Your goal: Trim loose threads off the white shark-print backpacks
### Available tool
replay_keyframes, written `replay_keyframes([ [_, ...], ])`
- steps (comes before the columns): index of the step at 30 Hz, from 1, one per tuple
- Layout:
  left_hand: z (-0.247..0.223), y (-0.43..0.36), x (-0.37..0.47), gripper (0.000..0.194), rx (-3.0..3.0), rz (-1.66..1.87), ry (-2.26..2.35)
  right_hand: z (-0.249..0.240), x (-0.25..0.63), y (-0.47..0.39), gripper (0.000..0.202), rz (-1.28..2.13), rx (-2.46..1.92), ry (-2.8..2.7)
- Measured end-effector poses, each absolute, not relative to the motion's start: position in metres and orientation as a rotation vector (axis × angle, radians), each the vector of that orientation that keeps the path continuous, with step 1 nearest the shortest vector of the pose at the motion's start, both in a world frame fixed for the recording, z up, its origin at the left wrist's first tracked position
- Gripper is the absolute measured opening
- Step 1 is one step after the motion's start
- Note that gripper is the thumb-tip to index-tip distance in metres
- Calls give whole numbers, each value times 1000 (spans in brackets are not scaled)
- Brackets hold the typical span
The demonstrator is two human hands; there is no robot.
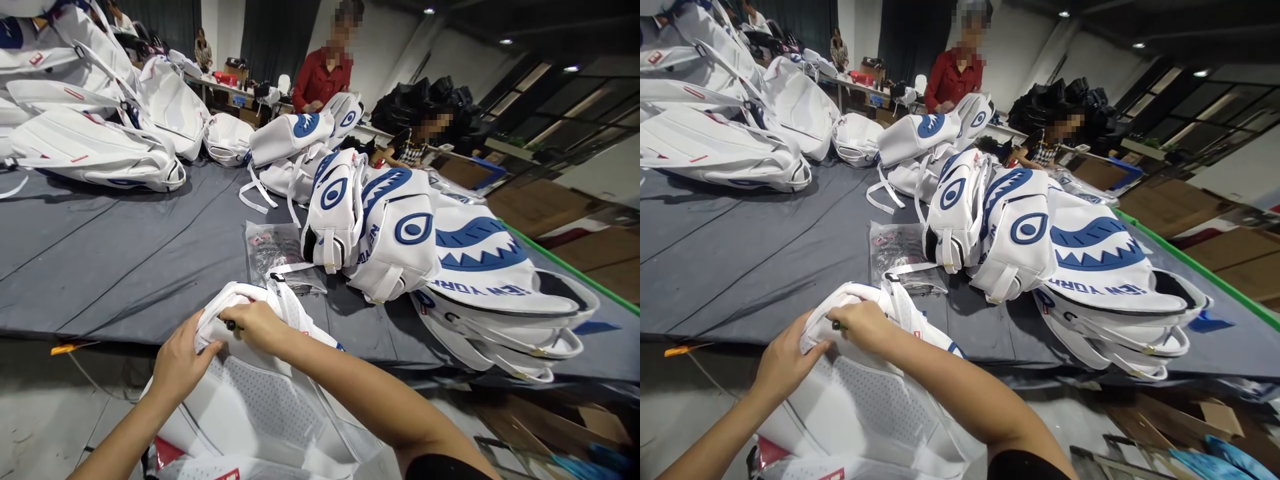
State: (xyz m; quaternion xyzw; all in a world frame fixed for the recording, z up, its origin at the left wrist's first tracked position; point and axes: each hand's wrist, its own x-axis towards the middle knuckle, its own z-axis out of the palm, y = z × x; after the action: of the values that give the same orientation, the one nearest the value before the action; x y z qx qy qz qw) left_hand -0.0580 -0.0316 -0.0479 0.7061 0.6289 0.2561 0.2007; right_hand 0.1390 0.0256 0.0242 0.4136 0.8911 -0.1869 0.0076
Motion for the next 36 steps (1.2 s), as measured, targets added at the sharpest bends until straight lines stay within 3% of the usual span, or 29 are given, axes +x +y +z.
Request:
replay_keyframes([
  [4, -46, -30, -60, 60, 2000, 713, 1780, 32, 136, 30, 13, -424, 1092, 2790],
  [16, -50, -23, -69, 58, 1946, 602, 1813, 29, 129, 12, 19, 160, 969, 2918],
  [23, -50, -21, -68, 64, 1922, 610, 1824, 9, 126, 16, 19, 68, 1132, 2914],
  [29, -42, -16, -73, 55, 1784, 627, 1754, 18, 134, 8, 27, 189, 996, 2979],
  [36, -44, 4, -84, 71, 1682, 422, 1595, 22, 130, 25, 18, -61, 1036, 2891],
])
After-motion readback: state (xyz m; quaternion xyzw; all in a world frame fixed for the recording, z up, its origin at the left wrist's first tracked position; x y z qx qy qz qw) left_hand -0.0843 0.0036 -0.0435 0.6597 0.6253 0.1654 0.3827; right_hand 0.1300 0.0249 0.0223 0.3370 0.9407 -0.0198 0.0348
